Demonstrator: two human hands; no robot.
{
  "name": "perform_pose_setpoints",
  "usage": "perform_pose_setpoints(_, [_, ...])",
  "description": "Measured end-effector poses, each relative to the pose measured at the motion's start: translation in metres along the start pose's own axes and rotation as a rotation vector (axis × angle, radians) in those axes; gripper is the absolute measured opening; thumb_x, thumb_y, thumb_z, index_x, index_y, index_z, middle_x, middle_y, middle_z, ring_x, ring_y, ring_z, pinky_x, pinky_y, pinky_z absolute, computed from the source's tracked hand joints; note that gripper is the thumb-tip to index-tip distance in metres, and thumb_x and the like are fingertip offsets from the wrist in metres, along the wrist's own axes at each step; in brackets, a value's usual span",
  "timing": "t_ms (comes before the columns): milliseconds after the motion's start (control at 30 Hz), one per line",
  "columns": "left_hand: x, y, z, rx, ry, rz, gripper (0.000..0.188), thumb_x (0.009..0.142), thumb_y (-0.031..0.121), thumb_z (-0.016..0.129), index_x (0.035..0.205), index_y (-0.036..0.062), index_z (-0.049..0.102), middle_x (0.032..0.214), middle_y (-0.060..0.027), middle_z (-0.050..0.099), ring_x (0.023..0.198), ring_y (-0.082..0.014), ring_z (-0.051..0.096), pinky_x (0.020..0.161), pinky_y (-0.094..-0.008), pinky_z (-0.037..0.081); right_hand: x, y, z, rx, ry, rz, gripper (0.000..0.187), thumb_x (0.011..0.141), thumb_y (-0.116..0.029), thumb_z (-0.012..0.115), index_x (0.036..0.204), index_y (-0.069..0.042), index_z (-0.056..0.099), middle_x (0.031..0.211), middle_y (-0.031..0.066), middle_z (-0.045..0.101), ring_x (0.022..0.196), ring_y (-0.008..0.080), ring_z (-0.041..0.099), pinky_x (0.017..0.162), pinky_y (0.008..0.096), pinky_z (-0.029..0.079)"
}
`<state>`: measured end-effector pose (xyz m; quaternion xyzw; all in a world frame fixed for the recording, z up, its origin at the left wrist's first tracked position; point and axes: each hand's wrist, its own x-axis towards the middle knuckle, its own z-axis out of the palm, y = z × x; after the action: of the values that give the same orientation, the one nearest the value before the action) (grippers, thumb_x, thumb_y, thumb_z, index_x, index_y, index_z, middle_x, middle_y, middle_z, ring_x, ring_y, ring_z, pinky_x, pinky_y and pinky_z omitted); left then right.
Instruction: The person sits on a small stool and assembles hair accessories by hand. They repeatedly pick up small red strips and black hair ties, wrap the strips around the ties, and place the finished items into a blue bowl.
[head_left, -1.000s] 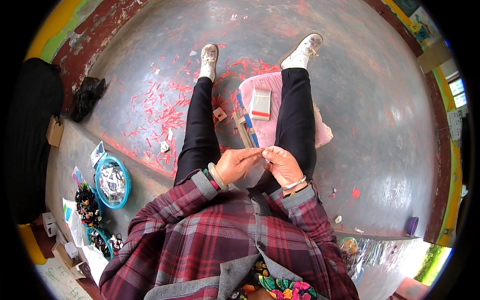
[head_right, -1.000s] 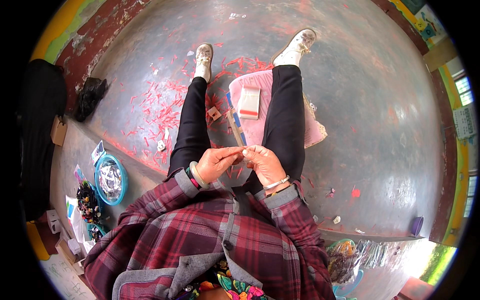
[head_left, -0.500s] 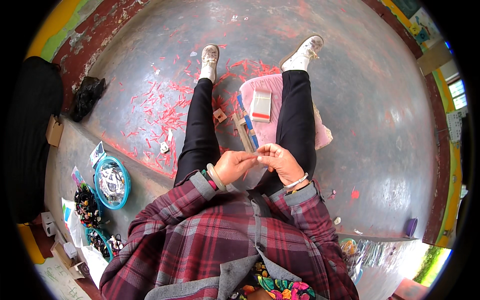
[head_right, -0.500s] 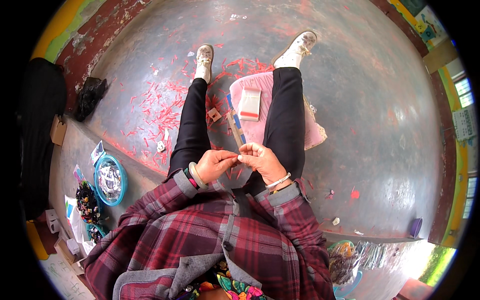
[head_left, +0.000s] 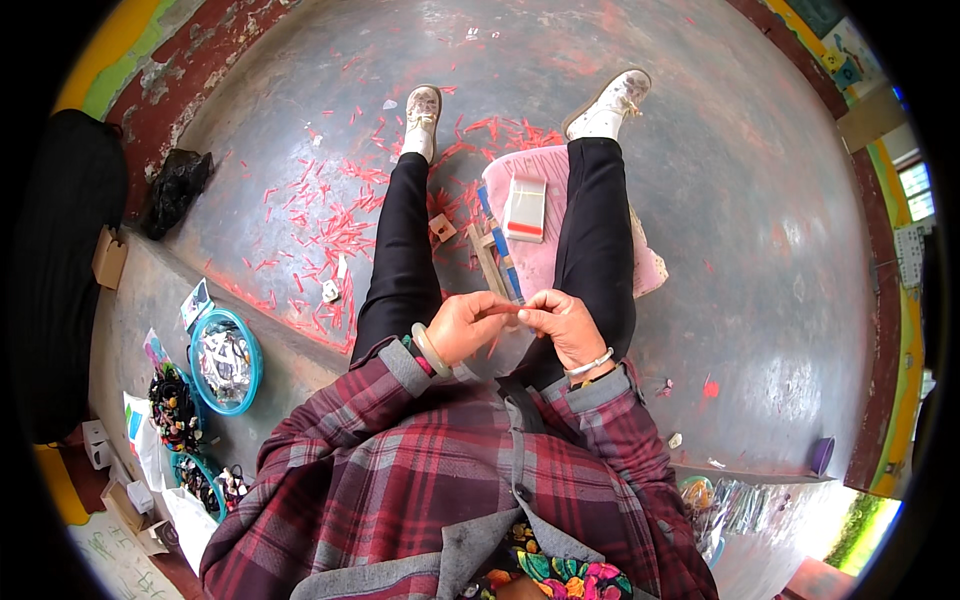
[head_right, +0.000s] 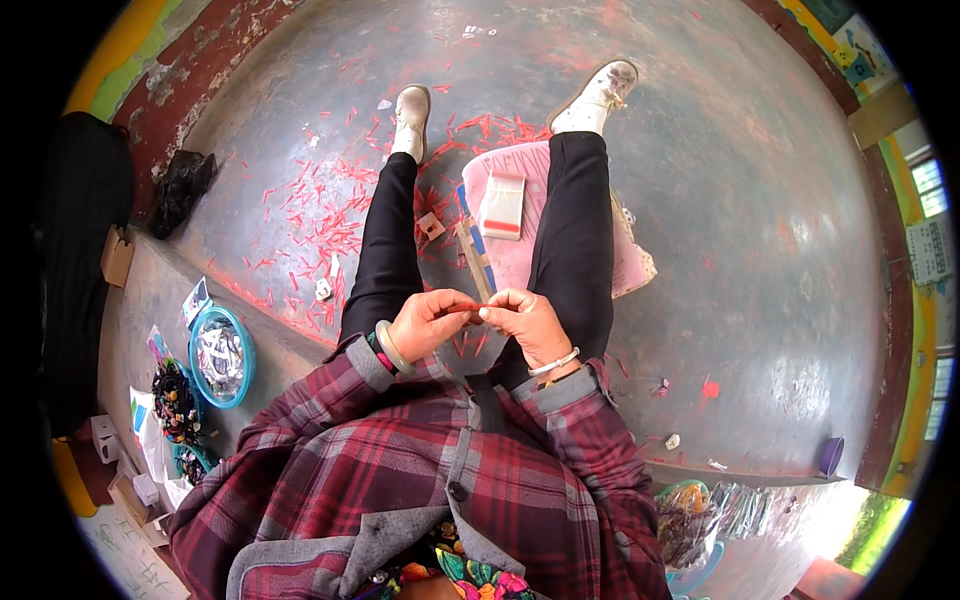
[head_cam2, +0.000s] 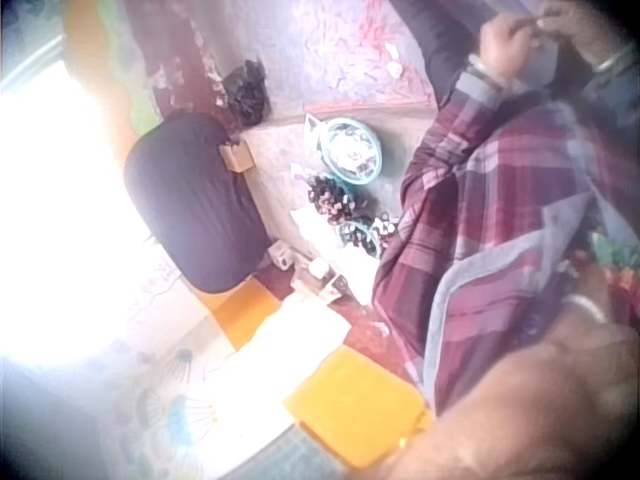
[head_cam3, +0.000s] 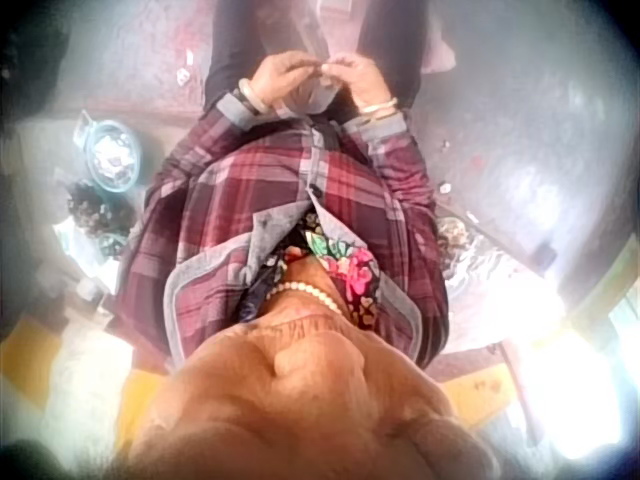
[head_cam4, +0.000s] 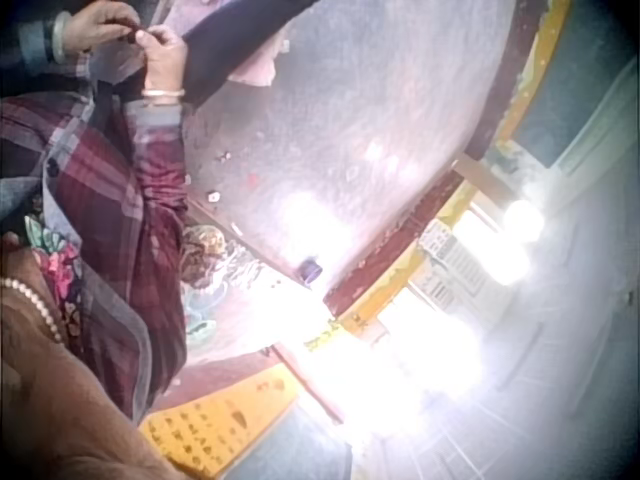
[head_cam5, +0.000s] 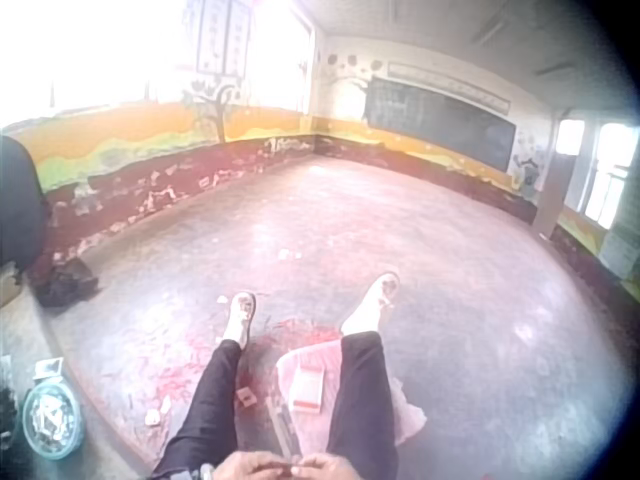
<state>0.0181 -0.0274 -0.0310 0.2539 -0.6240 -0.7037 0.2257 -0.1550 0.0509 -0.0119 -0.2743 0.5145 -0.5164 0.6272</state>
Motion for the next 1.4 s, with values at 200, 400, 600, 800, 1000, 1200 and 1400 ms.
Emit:
perform_pose_setpoints(200, [0.004, -0.011, -0.003, -0.113, 0.013, -0.272, 0.013, 0.084, 0.003, 0.057, 0.095, -0.0017, 0.062, 0.079, -0.0030, 0.062, 0.070, -0.0083, 0.057, 0.063, -0.0218, 0.046, -0.004, 0.002, 0.013, -0.621, 0.181, -0.462, 0.010, 0.075, -0.008, 0.068, 0.078, -0.004, 0.060, 0.069, 0.0037, 0.058, 0.062, 0.0158, 0.053, 0.058, 0.0257, 0.042])
perform_pose_setpoints(400, [0.005, -0.006, 0.000, -0.193, 0.096, -0.390, 0.015, 0.083, -0.001, 0.056, 0.096, -0.0042, 0.064, 0.089, -0.0068, 0.065, 0.079, -0.0110, 0.060, 0.073, -0.0224, 0.049, -0.006, -0.001, 0.021, -0.846, 0.278, -0.736, 0.011, 0.071, -0.005, 0.068, 0.077, -0.005, 0.058, 0.071, 0.0080, 0.056, 0.066, 0.0252, 0.055, 0.059, 0.0316, 0.044])
perform_pose_setpoints(600, [0.005, 0.000, -0.003, -0.091, 0.111, -0.368, 0.017, 0.085, 0.003, 0.058, 0.097, -0.0073, 0.064, 0.087, -0.0083, 0.066, 0.076, -0.0119, 0.061, 0.072, -0.0232, 0.050, -0.021, -0.011, 0.005, -0.844, 0.400, -0.759, 0.009, 0.073, -0.001, 0.065, 0.080, -0.003, 0.060, 0.075, 0.0093, 0.059, 0.069, 0.0226, 0.059, 0.063, 0.0301, 0.046])
perform_pose_setpoints(800, [0.011, -0.008, -0.021, -0.144, 0.126, -0.342, 0.020, 0.085, 0.007, 0.059, 0.098, -0.0066, 0.063, 0.087, -0.0075, 0.065, 0.072, -0.0104, 0.059, 0.067, -0.0231, 0.049, -0.085, -0.006, -0.094, -0.948, 0.838, -0.525, 0.009, 0.081, -0.005, 0.058, 0.089, -0.002, 0.062, 0.082, 0.0093, 0.062, 0.077, 0.0208, 0.061, 0.070, 0.0303, 0.047])
perform_pose_setpoints(1000, [0.075, -0.019, -0.055, 0.000, 0.164, -0.345, 0.017, 0.080, 0.015, 0.066, 0.086, -0.0005, 0.068, 0.076, -0.0020, 0.062, 0.065, -0.0070, 0.051, 0.059, -0.0207, 0.038, -0.212, 0.062, -0.158, -1.510, 0.266, 0.197, 0.017, 0.072, -0.009, 0.058, 0.088, -0.008, 0.062, 0.096, 0.0151, 0.062, 0.084, 0.0331, 0.060, 0.071, 0.0418, 0.048])
perform_pose_setpoints(1200, [0.143, -0.014, -0.054, 0.110, 0.214, -0.462, 0.021, 0.081, 0.017, 0.065, 0.093, 0.0008, 0.065, 0.059, 0.0023, 0.047, 0.059, -0.0079, 0.045, 0.053, -0.0247, 0.034, -0.292, 0.141, -0.175, -1.666, -0.207, 0.710, 0.045, 0.069, -0.020, 0.063, 0.113, -0.014, 0.057, 0.110, 0.0168, 0.059, 0.100, 0.0342, 0.057, 0.085, 0.0428, 0.046])
perform_pose_setpoints(1400, [0.178, -0.059, -0.067, 1.517, -0.210, 0.175, 0.043, 0.074, 0.001, 0.054, 0.112, 0.0207, 0.060, 0.070, -0.0064, 0.059, 0.076, -0.0219, 0.061, 0.066, -0.0308, 0.048, -0.297, 0.171, -0.173, -1.500, -0.246, 0.788, 0.051, 0.070, -0.033, 0.065, 0.117, -0.016, 0.056, 0.114, 0.0180, 0.057, 0.102, 0.0351, 0.056, 0.087, 0.0432, 0.044])
